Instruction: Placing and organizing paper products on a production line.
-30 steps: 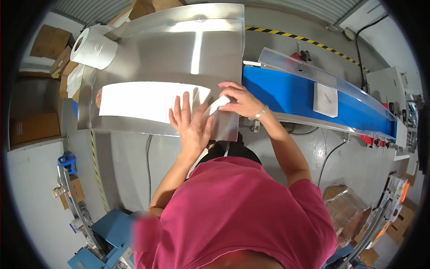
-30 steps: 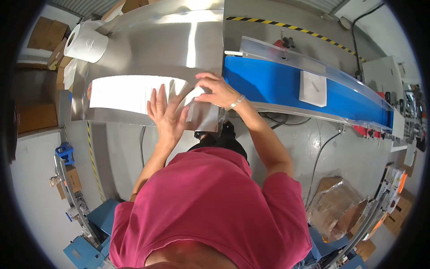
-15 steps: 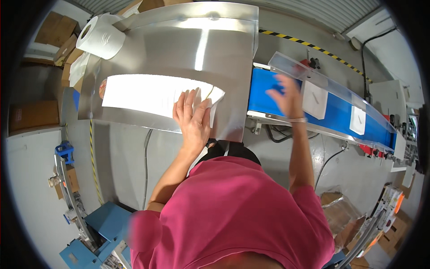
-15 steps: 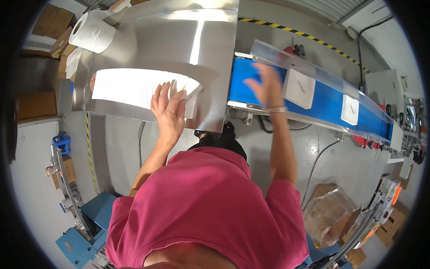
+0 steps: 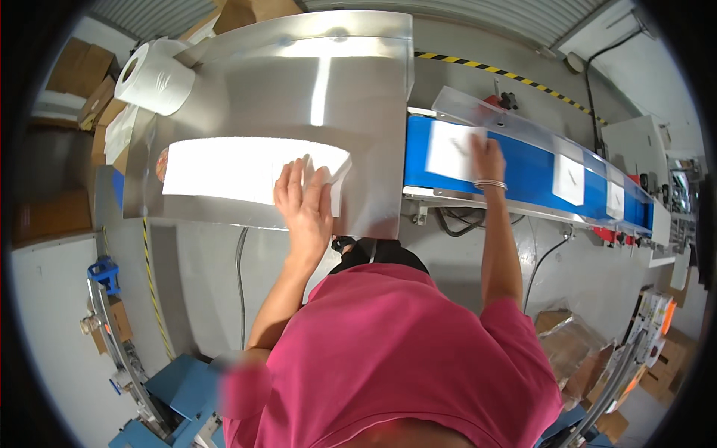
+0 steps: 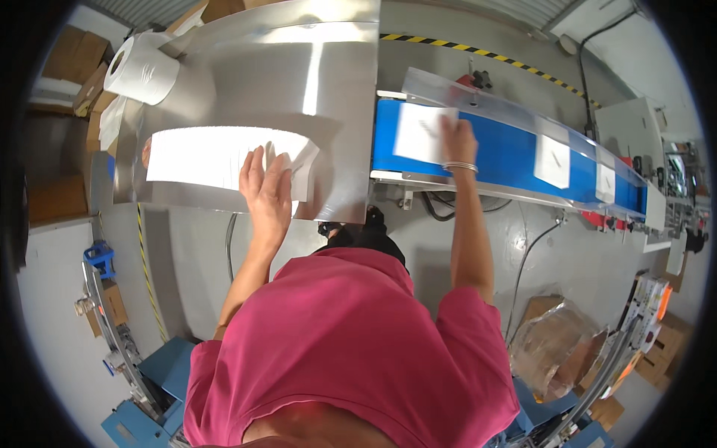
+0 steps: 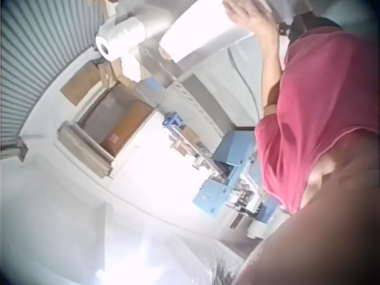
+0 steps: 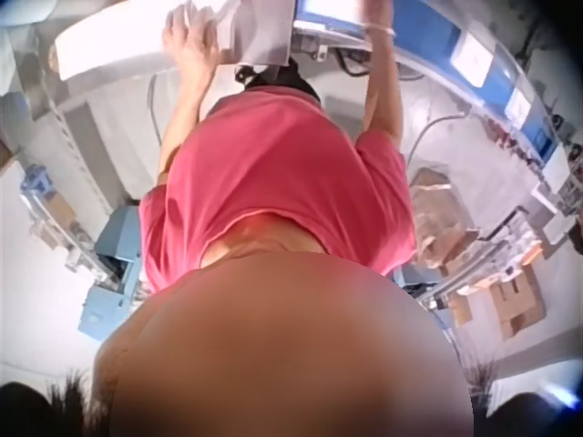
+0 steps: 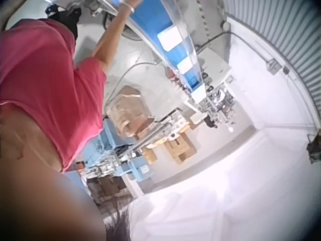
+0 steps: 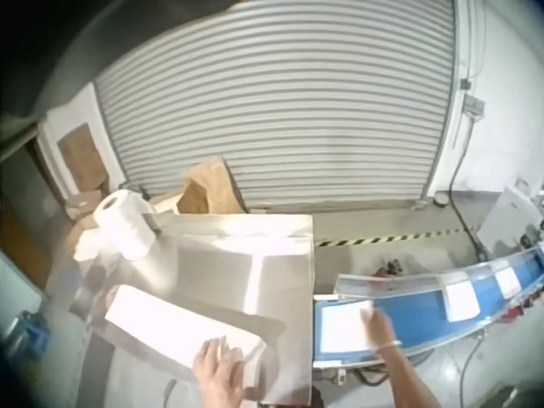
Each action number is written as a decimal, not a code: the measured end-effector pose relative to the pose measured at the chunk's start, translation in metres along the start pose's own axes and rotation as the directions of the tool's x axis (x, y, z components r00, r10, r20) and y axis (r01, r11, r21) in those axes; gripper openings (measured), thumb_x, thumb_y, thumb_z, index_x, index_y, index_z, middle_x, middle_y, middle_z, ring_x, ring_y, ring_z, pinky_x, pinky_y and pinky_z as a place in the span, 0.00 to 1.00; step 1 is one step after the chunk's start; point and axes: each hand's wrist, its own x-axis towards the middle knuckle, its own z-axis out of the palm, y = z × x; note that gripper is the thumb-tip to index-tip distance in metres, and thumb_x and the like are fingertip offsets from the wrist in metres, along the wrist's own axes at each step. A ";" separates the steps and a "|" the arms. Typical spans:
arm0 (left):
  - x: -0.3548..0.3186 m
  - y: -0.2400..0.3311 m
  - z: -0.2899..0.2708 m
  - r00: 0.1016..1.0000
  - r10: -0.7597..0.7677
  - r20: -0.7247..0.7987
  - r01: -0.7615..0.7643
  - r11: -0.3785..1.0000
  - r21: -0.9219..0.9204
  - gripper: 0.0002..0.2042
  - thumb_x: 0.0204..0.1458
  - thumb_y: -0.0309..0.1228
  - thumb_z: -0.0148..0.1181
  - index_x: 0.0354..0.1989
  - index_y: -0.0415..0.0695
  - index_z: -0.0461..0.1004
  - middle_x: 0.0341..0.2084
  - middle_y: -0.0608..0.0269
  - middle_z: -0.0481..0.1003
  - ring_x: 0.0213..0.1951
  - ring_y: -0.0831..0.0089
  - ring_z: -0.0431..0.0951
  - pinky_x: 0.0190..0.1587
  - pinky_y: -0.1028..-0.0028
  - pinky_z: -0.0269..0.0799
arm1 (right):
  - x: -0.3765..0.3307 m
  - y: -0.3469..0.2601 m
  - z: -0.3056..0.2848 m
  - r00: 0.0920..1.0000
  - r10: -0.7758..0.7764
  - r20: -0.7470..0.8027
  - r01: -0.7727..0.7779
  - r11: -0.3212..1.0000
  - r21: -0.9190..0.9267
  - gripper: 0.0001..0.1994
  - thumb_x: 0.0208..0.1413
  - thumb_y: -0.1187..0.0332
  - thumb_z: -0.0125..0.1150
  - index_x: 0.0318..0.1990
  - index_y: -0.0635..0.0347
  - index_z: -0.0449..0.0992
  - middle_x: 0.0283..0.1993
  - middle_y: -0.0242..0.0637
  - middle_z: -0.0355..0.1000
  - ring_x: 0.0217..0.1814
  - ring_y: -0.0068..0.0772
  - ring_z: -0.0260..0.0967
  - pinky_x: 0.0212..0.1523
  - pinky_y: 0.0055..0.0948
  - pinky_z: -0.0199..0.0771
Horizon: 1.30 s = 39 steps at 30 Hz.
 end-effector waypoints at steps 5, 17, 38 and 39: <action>0.003 0.002 0.000 0.999 -0.031 0.010 0.031 0.998 -0.047 0.15 0.43 0.20 0.60 0.41 0.46 0.77 0.55 0.55 0.65 0.59 0.50 0.59 0.60 0.54 0.51 | -0.027 -0.039 -0.023 0.835 -0.539 -0.109 0.491 0.820 -0.293 0.27 0.44 0.64 0.68 0.53 0.58 0.67 0.45 0.44 0.70 0.44 0.47 0.68 0.45 0.38 0.69; 0.004 -0.009 -0.007 0.997 -0.080 0.024 0.080 0.997 -0.023 0.16 0.46 0.27 0.62 0.46 0.44 0.74 0.60 0.50 0.58 0.63 0.48 0.52 0.61 0.49 0.46 | -0.061 -0.073 0.061 0.731 -0.549 0.404 0.208 0.744 0.635 0.18 0.56 0.56 0.60 0.39 0.63 0.67 0.32 0.37 0.68 0.32 0.23 0.63 0.34 0.27 0.69; 0.005 -0.013 -0.013 0.993 -0.091 0.077 0.092 0.996 -0.013 0.20 0.46 0.30 0.62 0.49 0.44 0.72 0.63 0.49 0.52 0.65 0.48 0.47 0.62 0.50 0.42 | -0.085 -0.129 0.071 0.449 -0.760 0.471 0.477 0.649 0.592 0.19 0.52 0.65 0.63 0.48 0.62 0.68 0.48 0.33 0.66 0.48 0.23 0.63 0.46 0.25 0.67; 0.005 -0.019 -0.011 0.993 -0.093 0.072 0.094 0.995 -0.015 0.20 0.46 0.30 0.62 0.49 0.44 0.72 0.63 0.49 0.52 0.65 0.48 0.47 0.62 0.50 0.42 | -0.079 -0.113 0.071 0.552 -0.664 0.503 0.307 0.724 0.618 0.17 0.54 0.62 0.62 0.45 0.62 0.67 0.43 0.33 0.67 0.43 0.22 0.64 0.42 0.25 0.68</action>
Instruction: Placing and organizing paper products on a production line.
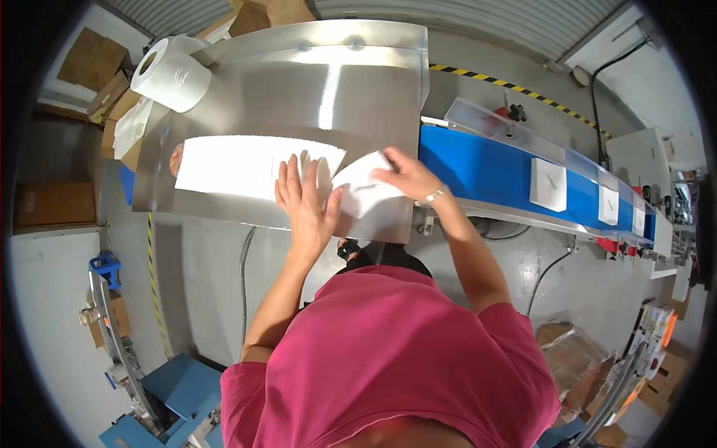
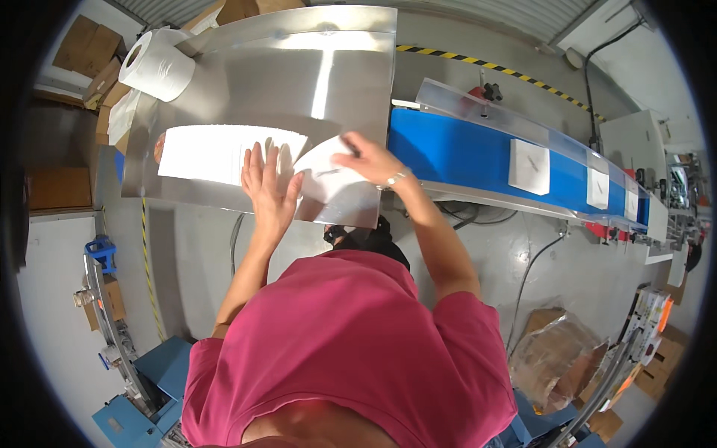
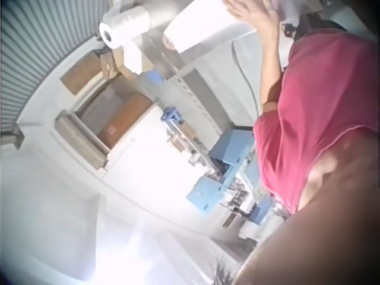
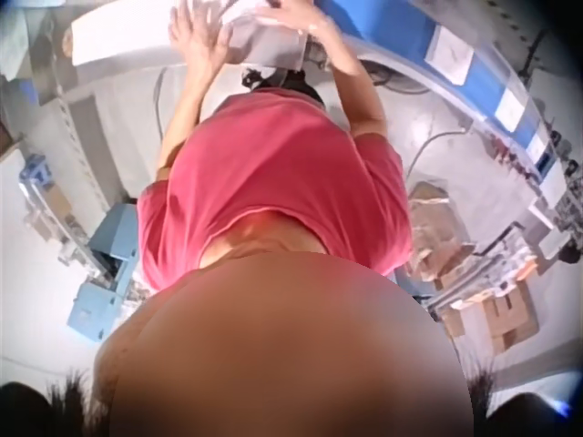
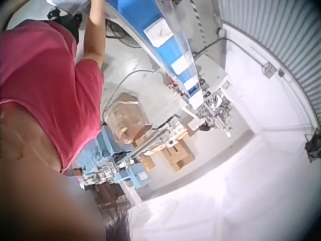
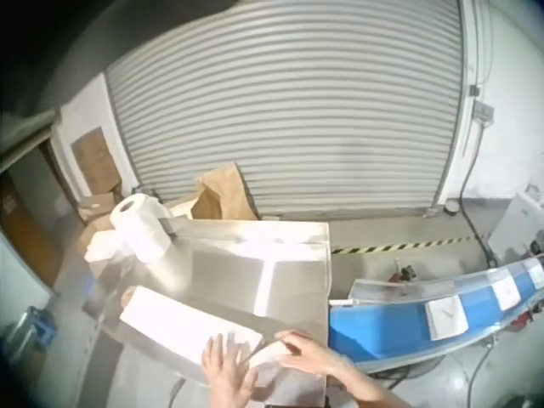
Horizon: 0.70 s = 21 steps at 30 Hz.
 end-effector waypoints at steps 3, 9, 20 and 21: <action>0.000 -0.011 0.003 0.998 0.030 -0.055 -0.027 0.998 0.051 0.17 0.46 0.25 0.61 0.48 0.42 0.73 0.58 0.49 0.59 0.60 0.48 0.55 0.59 0.52 0.50 | -0.028 0.026 -0.030 0.912 0.234 -0.338 -0.166 0.962 0.218 0.16 0.59 0.58 0.56 0.39 0.63 0.66 0.30 0.30 0.65 0.33 0.18 0.61 0.33 0.24 0.67; 0.001 -0.008 0.003 0.992 0.047 -0.119 -0.045 0.999 0.024 0.13 0.45 0.22 0.60 0.42 0.43 0.76 0.54 0.54 0.65 0.58 0.49 0.60 0.57 0.54 0.55 | -0.079 0.057 -0.112 0.467 0.037 -0.883 -0.706 0.617 -0.347 0.21 0.50 0.57 0.61 0.47 0.60 0.69 0.48 0.46 0.68 0.47 0.46 0.65 0.47 0.40 0.66; 0.007 -0.006 -0.005 0.992 0.120 0.047 -0.120 0.993 0.010 0.13 0.46 0.26 0.61 0.43 0.49 0.77 0.62 0.53 0.57 0.66 0.48 0.48 0.63 0.49 0.39 | 0.021 -0.005 0.027 0.955 -0.290 0.062 0.288 0.858 -0.425 0.26 0.46 0.62 0.67 0.54 0.53 0.68 0.58 0.43 0.61 0.58 0.42 0.60 0.52 0.34 0.65; 0.008 -0.005 -0.008 0.995 0.095 0.041 -0.095 0.995 0.008 0.16 0.46 0.28 0.61 0.46 0.48 0.74 0.63 0.51 0.55 0.66 0.48 0.47 0.63 0.49 0.39 | 0.025 0.003 0.029 0.939 -0.341 0.052 0.332 0.852 -0.404 0.24 0.48 0.61 0.66 0.53 0.56 0.68 0.56 0.43 0.63 0.56 0.40 0.62 0.51 0.33 0.66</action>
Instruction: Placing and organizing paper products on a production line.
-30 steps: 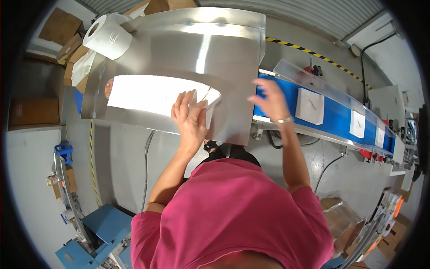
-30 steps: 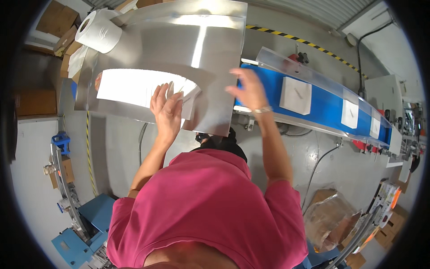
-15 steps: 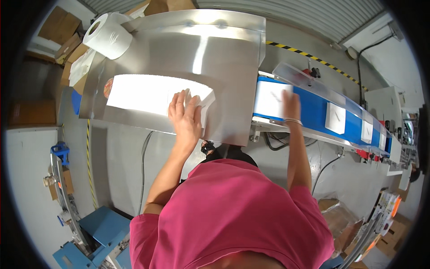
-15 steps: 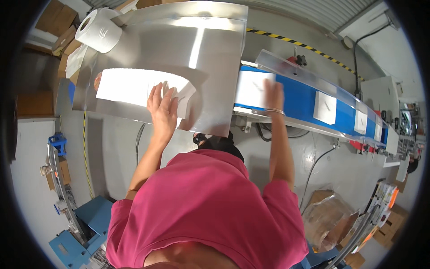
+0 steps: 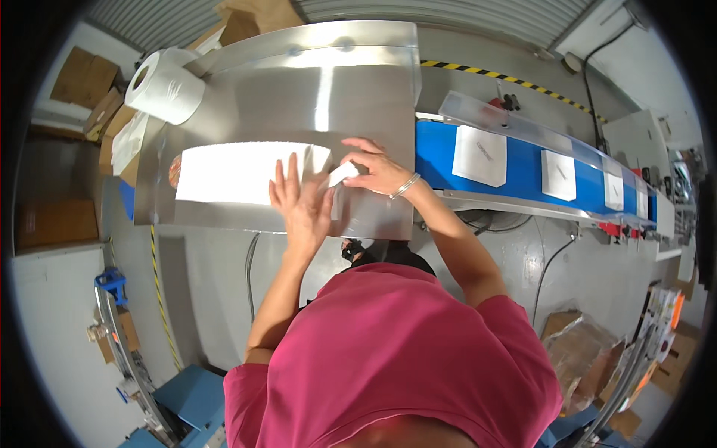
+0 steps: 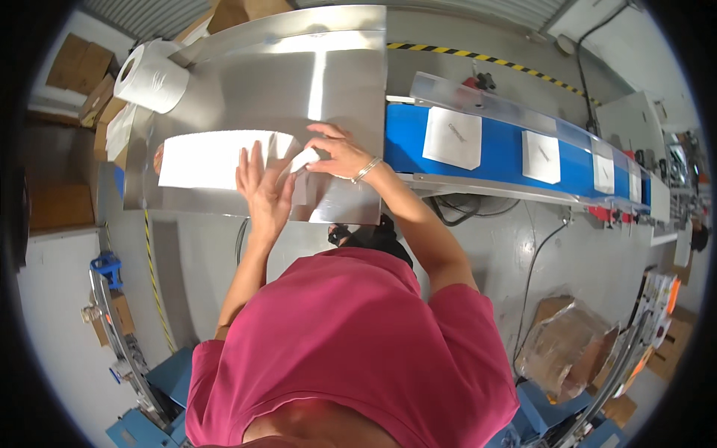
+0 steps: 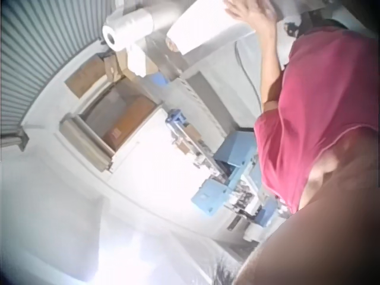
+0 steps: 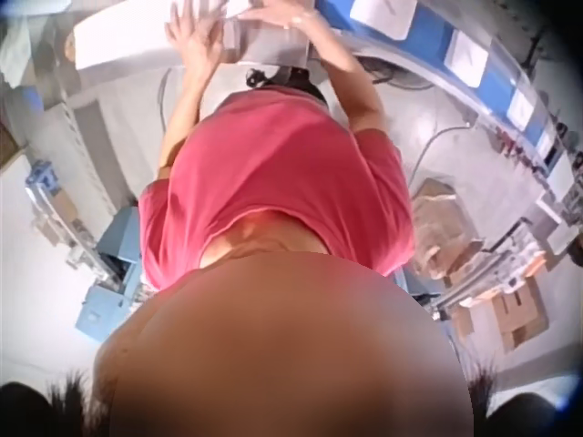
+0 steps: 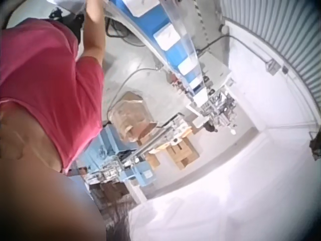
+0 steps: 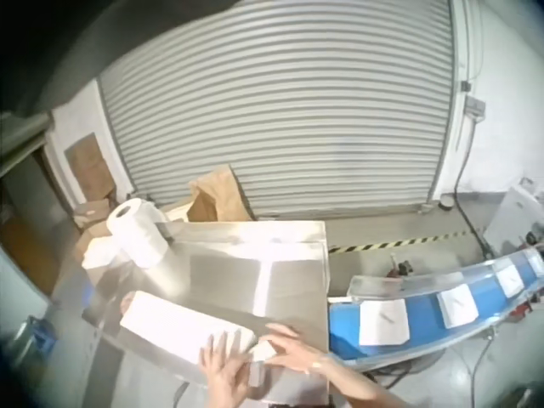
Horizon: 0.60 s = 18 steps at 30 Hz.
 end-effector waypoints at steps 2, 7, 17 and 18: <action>0.001 -0.006 -0.003 0.998 -0.060 0.009 0.059 0.998 0.033 0.23 0.49 0.35 0.60 0.54 0.46 0.68 0.63 0.45 0.52 0.66 0.46 0.46 0.62 0.48 0.42 | -0.004 -0.015 -0.013 0.951 0.294 0.097 -0.310 0.898 0.314 0.19 0.53 0.60 0.62 0.47 0.62 0.68 0.45 0.40 0.68 0.45 0.30 0.66 0.46 0.28 0.67; -0.005 -0.024 0.005 0.994 -0.062 -0.087 0.065 0.998 0.026 0.17 0.47 0.25 0.60 0.48 0.44 0.72 0.58 0.47 0.60 0.61 0.48 0.55 0.58 0.53 0.53 | -0.053 0.025 -0.043 0.664 0.690 -0.288 -0.596 0.721 0.353 0.20 0.56 0.53 0.57 0.37 0.66 0.68 0.31 0.44 0.70 0.33 0.31 0.65 0.37 0.33 0.67; 0.000 -0.015 0.005 0.990 -0.088 -0.114 0.086 0.996 -0.019 0.15 0.42 0.21 0.61 0.40 0.48 0.78 0.56 0.55 0.64 0.62 0.51 0.56 0.61 0.53 0.48 | -0.063 0.016 -0.092 0.832 0.348 -0.432 -0.516 0.771 -0.373 0.29 0.40 0.64 0.70 0.52 0.58 0.66 0.48 0.43 0.68 0.49 0.46 0.67 0.48 0.39 0.68; -0.001 -0.016 0.005 0.993 -0.079 -0.089 0.079 0.997 -0.002 0.14 0.42 0.21 0.61 0.39 0.49 0.78 0.56 0.56 0.64 0.63 0.51 0.54 0.62 0.52 0.45 | -0.044 0.003 -0.077 0.926 0.252 -0.282 -0.318 0.922 -0.220 0.30 0.40 0.65 0.71 0.54 0.55 0.67 0.47 0.41 0.68 0.49 0.43 0.68 0.48 0.34 0.69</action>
